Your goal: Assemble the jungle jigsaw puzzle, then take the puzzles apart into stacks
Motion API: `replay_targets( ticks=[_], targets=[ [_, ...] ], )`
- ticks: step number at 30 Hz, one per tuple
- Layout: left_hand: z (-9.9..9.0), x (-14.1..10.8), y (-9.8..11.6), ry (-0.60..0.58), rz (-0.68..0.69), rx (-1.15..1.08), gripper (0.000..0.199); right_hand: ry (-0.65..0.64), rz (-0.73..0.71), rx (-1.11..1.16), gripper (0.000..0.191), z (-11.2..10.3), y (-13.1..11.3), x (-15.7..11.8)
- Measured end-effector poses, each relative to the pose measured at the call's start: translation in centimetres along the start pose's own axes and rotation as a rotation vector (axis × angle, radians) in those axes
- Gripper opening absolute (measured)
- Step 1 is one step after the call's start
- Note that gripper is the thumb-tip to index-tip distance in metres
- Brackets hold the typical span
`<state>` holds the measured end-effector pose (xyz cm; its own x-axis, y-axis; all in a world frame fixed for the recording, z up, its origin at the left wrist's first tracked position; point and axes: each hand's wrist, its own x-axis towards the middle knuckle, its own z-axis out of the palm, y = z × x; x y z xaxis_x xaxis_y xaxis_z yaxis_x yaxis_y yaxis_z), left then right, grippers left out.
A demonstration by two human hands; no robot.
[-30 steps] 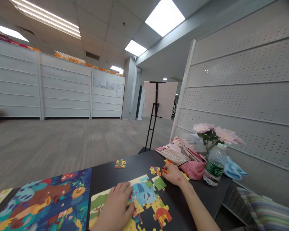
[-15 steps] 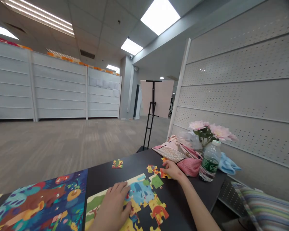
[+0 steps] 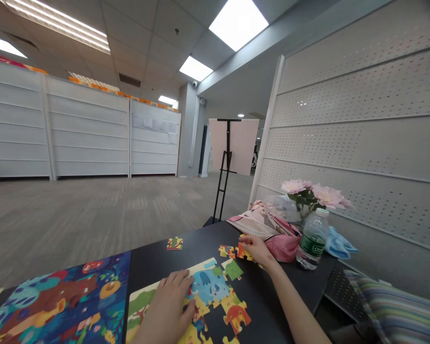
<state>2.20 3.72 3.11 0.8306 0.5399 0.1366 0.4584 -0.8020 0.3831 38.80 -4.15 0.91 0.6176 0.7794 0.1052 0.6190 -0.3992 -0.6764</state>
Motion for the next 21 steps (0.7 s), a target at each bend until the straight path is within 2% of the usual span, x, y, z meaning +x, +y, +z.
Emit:
replay_targets(
  ticks=[12, 21],
  targets=[
    [-0.1, 0.1, 0.1, 0.003, 0.004, 0.013, 0.049, -0.001, -0.006, -0.164, 0.027, 0.8, -1.3, -0.4],
    [0.3, -0.1, -0.2, 0.024, 0.021, 0.006, 0.048, -0.032, -0.025, -0.127, 0.025, 0.7, -3.4, -1.5]
  ],
)
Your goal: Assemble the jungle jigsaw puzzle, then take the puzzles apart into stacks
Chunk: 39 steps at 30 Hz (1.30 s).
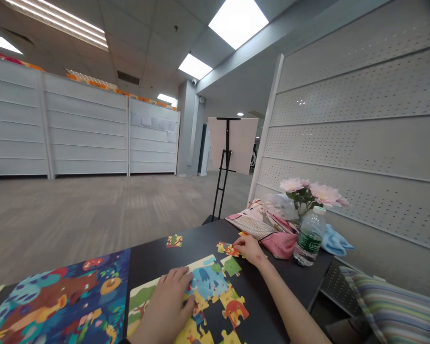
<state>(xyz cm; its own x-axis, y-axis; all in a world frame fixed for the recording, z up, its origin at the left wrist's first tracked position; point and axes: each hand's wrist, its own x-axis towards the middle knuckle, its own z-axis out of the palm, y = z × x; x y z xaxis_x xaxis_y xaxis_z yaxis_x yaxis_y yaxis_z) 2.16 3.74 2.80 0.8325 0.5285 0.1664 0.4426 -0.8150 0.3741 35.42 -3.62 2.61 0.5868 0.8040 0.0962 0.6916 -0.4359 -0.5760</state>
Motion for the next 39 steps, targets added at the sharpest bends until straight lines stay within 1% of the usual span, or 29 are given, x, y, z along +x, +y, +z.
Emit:
replay_targets(
  ticks=[3, 5, 6, 8, 9, 11, 13, 14, 16, 19, 24, 28, 30, 32, 35, 37, 39],
  targets=[
    [0.1, -0.1, -0.1, 0.012, 0.009, -0.003, 0.047, 0.073, -0.004, 0.060, 0.026, -1.0, -0.7, -0.2],
    [0.2, -0.1, -0.3, 0.024, 0.022, -0.001, 0.046, 0.152, -0.006, 0.114, 0.027, -2.0, -1.0, -1.4],
    [0.3, -0.1, -0.3, 0.030, 0.027, -0.001, 0.045, 0.187, -0.009, 0.142, 0.028, -2.4, -1.1, -2.6],
    [0.4, -0.1, -0.5, 0.039, 0.035, -0.008, 0.045, 0.222, -0.026, 0.199, 0.033, -2.8, -1.3, -6.0],
    [0.5, -0.1, -0.5, 0.044, 0.037, -0.015, 0.044, 0.207, -0.042, 0.228, 0.038, -2.6, -1.3, -8.2],
    [0.6, -0.1, -0.6, 0.053, 0.040, -0.027, 0.044, 0.144, -0.068, 0.277, 0.043, -1.8, -1.2, -12.9],
    [0.6, 0.0, -0.7, 0.063, 0.044, -0.032, 0.043, 0.072, -0.049, 0.378, 0.045, -0.6, -1.1, -17.0],
    [0.6, 0.0, -0.7, 0.067, 0.047, -0.030, 0.043, 0.065, -0.041, 0.405, 0.045, 0.0, -1.1, -18.4],
    [0.7, 0.0, -0.8, 0.068, 0.054, -0.022, 0.043, 0.063, -0.039, 0.392, 0.041, 0.9, -1.4, -20.1],
    [0.6, 0.0, -0.8, 0.069, 0.055, -0.012, 0.044, 0.071, -0.085, 0.229, 0.031, 1.4, -2.3, -20.4],
    [0.5, 0.0, -0.7, 0.073, 0.058, -0.011, 0.043, 0.196, -0.154, -0.070, 0.025, 2.0, -3.2, -20.5],
    [0.4, -0.1, -0.5, 0.062, 0.046, -0.015, 0.043, 0.251, -0.102, -0.279, 0.024, 2.8, -3.6, -21.4],
    [0.3, -0.2, -0.5, 0.053, 0.036, -0.017, 0.044, 0.232, -0.062, -0.306, 0.026, 3.0, -3.9, -21.6],
    [0.3, -0.2, -0.5, 0.047, 0.035, -0.021, 0.045, 0.186, -0.044, -0.299, 0.027, 2.7, -4.1, -21.4],
    [0.4, -0.2, -0.6, 0.044, 0.038, -0.030, 0.045, 0.105, -0.102, -0.238, 0.026, 1.4, -4.1, -19.7],
    [0.4, -0.1, -0.6, 0.045, 0.040, -0.034, 0.045, 0.109, -0.171, -0.184, 0.027, 0.6, -3.7, -17.0],
    [0.5, 0.0, -0.5, 0.049, 0.036, -0.036, 0.045, 0.161, -0.190, -0.174, 0.031, 0.2, -3.3, -13.3]
  ],
)
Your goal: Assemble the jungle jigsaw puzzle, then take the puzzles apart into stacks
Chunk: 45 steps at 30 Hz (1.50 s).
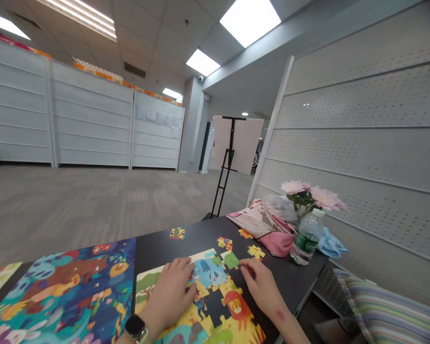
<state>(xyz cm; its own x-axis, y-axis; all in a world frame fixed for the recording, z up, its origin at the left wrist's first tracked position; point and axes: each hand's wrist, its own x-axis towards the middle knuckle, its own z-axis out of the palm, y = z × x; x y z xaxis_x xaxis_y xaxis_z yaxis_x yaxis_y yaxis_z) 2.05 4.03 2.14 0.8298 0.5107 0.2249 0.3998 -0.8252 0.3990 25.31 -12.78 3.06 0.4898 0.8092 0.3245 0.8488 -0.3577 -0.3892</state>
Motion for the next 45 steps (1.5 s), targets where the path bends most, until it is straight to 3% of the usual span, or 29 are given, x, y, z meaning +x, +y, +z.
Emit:
replay_targets(
  ticks=[6, 11, 15, 19, 23, 26, 31, 35, 38, 45],
  targets=[
    [0.1, 0.0, 0.0, -0.009, -0.021, 0.012, 0.047, -0.067, 0.040, -0.041, 0.029, 3.0, 2.7, 10.0],
    [0.0, 0.0, -0.1, -0.015, -0.007, 0.009, 0.047, -0.123, 0.123, -0.003, 0.027, 3.1, 4.6, 12.4],
    [0.1, 0.0, -0.1, -0.004, -0.005, 0.007, 0.046, -0.037, 0.178, 0.082, 0.026, 0.7, 5.5, 11.1],
    [0.0, 0.0, 0.0, 0.036, 0.017, -0.012, 0.043, -0.020, 0.116, 0.197, 0.036, -1.3, 4.8, 5.3],
    [-0.1, -0.1, -0.1, 0.047, 0.025, -0.029, 0.041, -0.081, 0.086, 0.237, 0.050, -1.1, 3.3, -1.3],
    [-0.1, -0.2, -0.1, 0.037, 0.022, -0.029, 0.042, -0.034, 0.160, 0.138, 0.048, -0.5, 1.9, -3.5],
    [-0.1, -0.2, 0.0, 0.034, 0.014, -0.023, 0.042, 0.062, 0.225, -0.051, 0.029, 0.0, 0.6, -3.4],
    [0.0, -0.1, 0.0, 0.041, 0.016, -0.025, 0.041, 0.083, 0.147, -0.134, 0.021, 0.1, 0.8, -3.1],
    [0.1, -0.1, -0.1, 0.041, 0.007, -0.026, 0.043, 0.038, 0.066, -0.080, 0.017, 0.3, 1.5, -1.2],
    [0.0, 0.1, 0.1, -0.025, -0.018, 0.031, 0.048, -0.046, -0.003, -0.025, 0.046, 1.1, 3.8, 6.0]
  ],
)
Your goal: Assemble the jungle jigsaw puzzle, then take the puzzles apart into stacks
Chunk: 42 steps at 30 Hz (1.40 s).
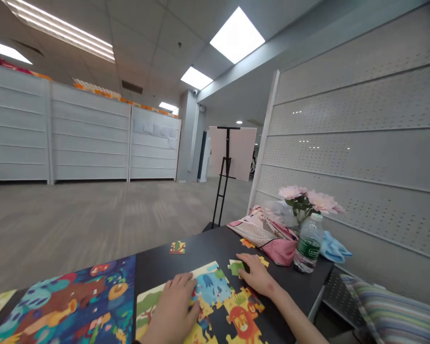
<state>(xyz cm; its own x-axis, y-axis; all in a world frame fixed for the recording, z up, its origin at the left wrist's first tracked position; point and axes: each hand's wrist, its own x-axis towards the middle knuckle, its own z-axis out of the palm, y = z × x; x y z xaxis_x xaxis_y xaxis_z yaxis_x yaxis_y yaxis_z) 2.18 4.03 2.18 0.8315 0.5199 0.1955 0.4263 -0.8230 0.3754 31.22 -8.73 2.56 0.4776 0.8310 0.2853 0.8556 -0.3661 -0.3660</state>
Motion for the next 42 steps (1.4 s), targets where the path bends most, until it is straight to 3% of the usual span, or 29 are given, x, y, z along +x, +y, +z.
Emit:
replay_targets(
  ticks=[5, 9, 15, 21, 27, 33, 38, 42],
  targets=[
    [-0.1, 0.2, 0.2, -0.023, -0.006, 0.018, 0.049, -0.061, -0.039, 0.001, 0.039, 0.4, 0.7, 1.2],
    [-0.2, 0.1, 0.1, -0.005, -0.006, -0.005, 0.048, -0.033, 0.007, -0.035, 0.031, 0.3, 1.6, 1.2],
    [-0.4, -0.1, 0.2, -0.015, -0.003, 0.001, 0.049, 0.122, 0.128, -0.081, 0.031, -0.5, 5.4, 1.2],
    [-0.1, 0.1, 0.1, -0.012, -0.003, 0.017, 0.049, 0.112, 0.165, -0.064, 0.025, -1.0, 8.5, -0.3],
    [-0.3, -0.1, 0.2, -0.006, -0.005, 0.004, 0.049, 0.078, 0.107, 0.100, 0.049, -1.5, 8.0, -0.7],
    [-0.8, -0.1, 0.6, -0.054, -0.031, 0.032, 0.050, 0.056, 0.066, 0.116, 0.031, -0.6, 7.1, 2.1],
    [-0.8, 0.0, 0.7, -0.058, -0.031, 0.040, 0.051, 0.029, 0.174, -0.024, 0.032, -0.2, 7.5, 5.9],
    [-0.6, 0.0, 0.5, -0.047, -0.022, 0.020, 0.050, -0.029, 0.149, -0.057, 0.031, 0.1, 7.4, 6.7]
  ],
)
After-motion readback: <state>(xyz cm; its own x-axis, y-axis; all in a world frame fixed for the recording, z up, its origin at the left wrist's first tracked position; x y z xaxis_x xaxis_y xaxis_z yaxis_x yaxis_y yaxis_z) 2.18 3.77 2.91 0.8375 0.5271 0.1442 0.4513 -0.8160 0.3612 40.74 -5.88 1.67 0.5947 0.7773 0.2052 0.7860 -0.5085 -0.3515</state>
